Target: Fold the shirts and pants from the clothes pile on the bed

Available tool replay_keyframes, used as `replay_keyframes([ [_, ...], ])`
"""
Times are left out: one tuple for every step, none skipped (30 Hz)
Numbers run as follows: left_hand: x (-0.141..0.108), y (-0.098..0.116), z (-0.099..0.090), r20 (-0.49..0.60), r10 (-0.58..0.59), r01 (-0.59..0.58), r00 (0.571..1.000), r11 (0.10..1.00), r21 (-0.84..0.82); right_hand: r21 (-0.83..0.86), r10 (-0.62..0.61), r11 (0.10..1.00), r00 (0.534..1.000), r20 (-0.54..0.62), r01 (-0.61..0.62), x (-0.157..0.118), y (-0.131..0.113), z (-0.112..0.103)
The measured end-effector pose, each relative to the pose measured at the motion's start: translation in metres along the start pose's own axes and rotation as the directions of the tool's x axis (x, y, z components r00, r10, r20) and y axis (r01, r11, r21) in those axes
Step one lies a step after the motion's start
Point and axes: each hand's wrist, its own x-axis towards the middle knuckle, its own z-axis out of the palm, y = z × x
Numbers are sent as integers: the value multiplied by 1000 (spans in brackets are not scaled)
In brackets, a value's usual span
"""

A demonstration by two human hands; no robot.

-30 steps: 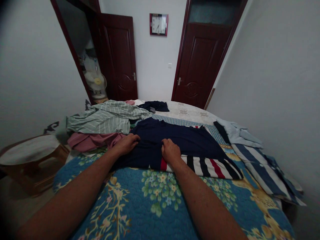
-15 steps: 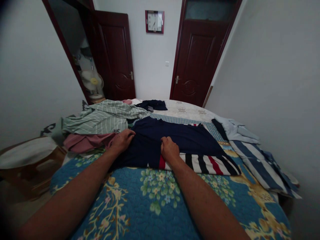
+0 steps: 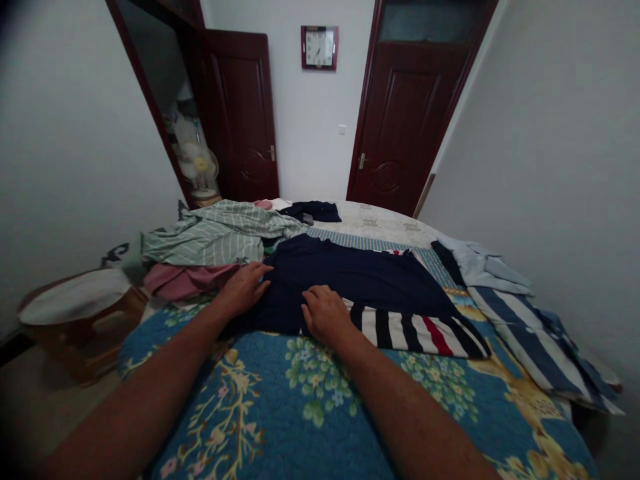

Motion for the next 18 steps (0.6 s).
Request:
replay_keyframes([
  [-7, -2, -10, 6, -52, 52, 999, 999, 9, 18, -7, 1000, 999, 34, 6, -2, -4, 3],
  [-15, -4, -20, 25, -114, 113, 993, 993, 26, 29, -4, 1000, 998, 59, 2, -3, -6, 5],
  [-24, -6, -28, 56, -177, 174, 983, 983, 50, 34, 4, 999, 997, 75, -6, -4, -7, 7],
  [-34, -6, -35, 94, -237, 230, 967, 970, 79, 39, 12, 999, 997, 82, -15, -4, -7, 10],
  [-44, -5, -40, 130, -292, 279, 948, 954, 109, 44, 16, 999, 996, 86, -20, -4, -6, 11],
  [-55, -3, -42, 156, -339, 320, 928, 938, 132, 51, 16, 999, 996, 88, -20, -4, -5, 13],
  [-65, 1, -43, 171, -370, 348, 913, 926, 144, 57, 11, 998, 996, 91, -16, -4, -3, 14],
  [-74, 5, -41, 181, -385, 362, 905, 921, 147, 61, 7, 998, 995, 96, -13, -4, -2, 15],
  [-81, 10, -39, 188, -382, 359, 905, 922, 145, 63, 4, 998, 995, 102, -10, -4, -1, 16],
  [-87, 15, -36, 195, -373, 350, 907, 926, 144, 64, 2, 998, 994, 110, -9, -4, -1, 17],
  [-91, 18, -33, 205, -363, 338, 909, 930, 146, 63, 2, 998, 993, 121, -9, -5, -1, 17],
  [-93, 20, -30, 220, -353, 327, 910, 934, 145, 64, 3, 998, 991, 131, -11, -5, -1, 17],
  [-93, 20, -29, 234, -344, 320, 909, 938, 136, 66, 4, 998, 990, 142, -14, -6, -1, 17],
  [-91, 17, -28, 241, -340, 321, 909, 940, 115, 71, 5, 997, 988, 152, -16, -6, -1, 17],
  [-89, 12, -28, 243, -335, 325, 910, 942, 81, 76, 5, 997, 987, 163, -18, -7, -1, 16],
  [-87, 6, -28, 242, -329, 329, 913, 943, 43, 80, 8, 997, 985, 174, -22, -7, -1, 16],
  [-85, -2, -28, 237, -321, 329, 917, 944, 6, 81, 13, 996, 982, 188, -29, -7, -1, 15],
  [-83, -9, -28, 233, -312, 326, 921, 945, -23, 78, 21, 996, 979, 204, -37, -8, -1, 13],
])
